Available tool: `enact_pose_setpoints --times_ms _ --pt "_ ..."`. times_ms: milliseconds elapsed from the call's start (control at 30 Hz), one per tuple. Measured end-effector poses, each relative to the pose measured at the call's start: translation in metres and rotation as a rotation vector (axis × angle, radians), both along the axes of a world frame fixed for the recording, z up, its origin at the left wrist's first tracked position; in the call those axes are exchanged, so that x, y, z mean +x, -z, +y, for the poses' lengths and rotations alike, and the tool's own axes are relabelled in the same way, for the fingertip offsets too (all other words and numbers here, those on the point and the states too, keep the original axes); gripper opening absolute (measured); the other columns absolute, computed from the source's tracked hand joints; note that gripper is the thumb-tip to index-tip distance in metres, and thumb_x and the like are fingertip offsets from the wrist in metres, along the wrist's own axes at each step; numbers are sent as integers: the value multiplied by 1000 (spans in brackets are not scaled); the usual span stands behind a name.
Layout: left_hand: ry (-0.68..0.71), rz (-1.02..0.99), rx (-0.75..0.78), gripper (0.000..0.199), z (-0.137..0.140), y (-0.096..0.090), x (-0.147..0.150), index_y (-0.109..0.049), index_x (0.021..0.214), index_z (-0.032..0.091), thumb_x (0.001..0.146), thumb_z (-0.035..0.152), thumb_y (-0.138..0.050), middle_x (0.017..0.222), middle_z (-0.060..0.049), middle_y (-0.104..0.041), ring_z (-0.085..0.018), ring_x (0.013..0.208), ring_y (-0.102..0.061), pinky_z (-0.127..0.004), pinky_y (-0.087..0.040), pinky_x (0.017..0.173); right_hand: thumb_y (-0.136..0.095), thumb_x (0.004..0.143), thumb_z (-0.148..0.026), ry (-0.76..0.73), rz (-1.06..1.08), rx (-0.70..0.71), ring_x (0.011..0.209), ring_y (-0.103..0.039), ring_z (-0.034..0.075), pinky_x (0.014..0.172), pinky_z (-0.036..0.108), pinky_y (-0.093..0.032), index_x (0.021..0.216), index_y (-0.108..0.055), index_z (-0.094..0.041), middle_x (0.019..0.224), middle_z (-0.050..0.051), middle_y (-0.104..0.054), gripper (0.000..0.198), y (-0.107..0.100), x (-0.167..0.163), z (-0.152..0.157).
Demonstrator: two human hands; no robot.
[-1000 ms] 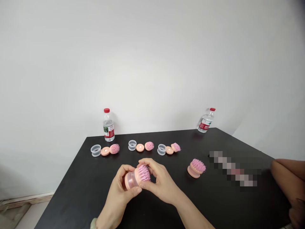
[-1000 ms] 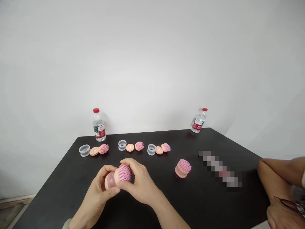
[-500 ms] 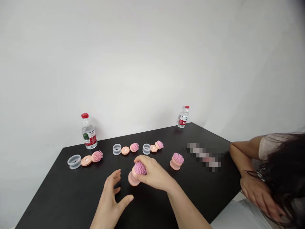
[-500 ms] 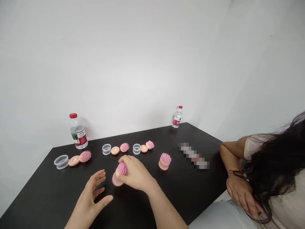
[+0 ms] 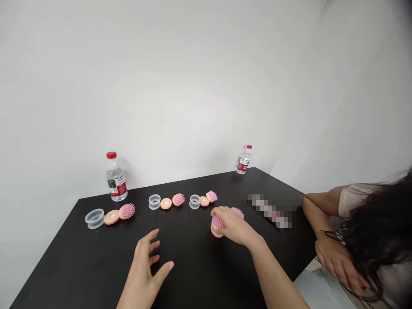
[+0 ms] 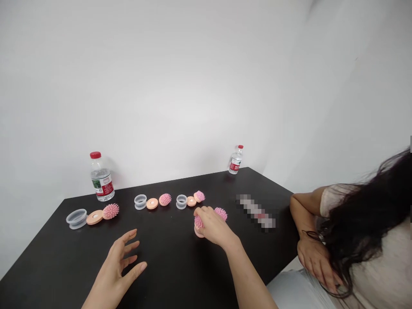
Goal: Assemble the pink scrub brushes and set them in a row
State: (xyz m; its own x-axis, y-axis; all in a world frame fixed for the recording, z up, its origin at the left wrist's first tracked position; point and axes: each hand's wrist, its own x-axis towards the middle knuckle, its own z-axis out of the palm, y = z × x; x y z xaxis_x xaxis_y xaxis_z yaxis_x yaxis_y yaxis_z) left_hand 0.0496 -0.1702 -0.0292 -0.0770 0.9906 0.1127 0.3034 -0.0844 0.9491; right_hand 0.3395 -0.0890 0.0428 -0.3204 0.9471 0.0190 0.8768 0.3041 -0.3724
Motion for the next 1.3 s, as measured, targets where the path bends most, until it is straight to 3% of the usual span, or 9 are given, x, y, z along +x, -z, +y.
enact_pose_setpoints --times_ms 167,367,533,633,800,1067,1300 --pt "-92 -18 49 66 -1 -6 10 -47 135 26 80 60 -61 136 -12 -51 -37 125 -59 -54 -57 96 -59 78 -16 -12 12 2 108 -59 25 90 34 -46 112 -61 -23 116 6 -64 34 1 6 -1" --pt "-96 -14 61 67 0 -4 11 -46 135 24 80 61 -59 136 -13 -50 -37 124 -60 -54 -58 95 -64 81 -22 -4 2 63 119 -54 28 96 37 -46 133 -55 -24 135 8 -58 53 -21 3 -5" --pt "-75 -6 55 65 1 -2 7 -49 134 24 79 57 -62 134 -13 -51 -36 123 -61 -51 -59 95 -66 89 -27 -4 -73 107 121 -54 26 102 39 -45 131 -56 -21 132 8 -60 43 -36 -9 35" --pt "-112 -12 100 61 -1 -2 9 -51 132 24 80 54 -61 132 -12 -53 -36 120 -63 -51 -60 93 -67 94 -31 9 -180 56 121 -57 29 100 49 -49 130 -58 -18 135 11 -59 40 -29 -16 77" --pt "-115 -26 111 59 -3 -3 11 -52 132 26 79 50 -63 133 -12 -52 -36 120 -62 -50 -60 91 -63 98 -32 -1 -319 -53 110 -65 26 92 47 -57 129 -59 -17 131 10 -62 34 -6 -22 125" --pt "-94 -33 81 56 -4 -1 12 -54 130 27 78 48 -62 135 -12 -51 -36 120 -62 -50 -60 90 -64 98 -32 -58 -354 -65 110 -65 26 92 47 -56 127 -60 -17 130 10 -62 33 9 -24 135" --pt "-87 -17 95 56 -5 0 12 -56 130 27 78 45 -62 137 -12 -52 -35 121 -62 -47 -61 90 -64 98 -32 -64 -275 18 112 -64 26 94 48 -55 127 -60 -17 131 10 -62 33 -13 -13 136"
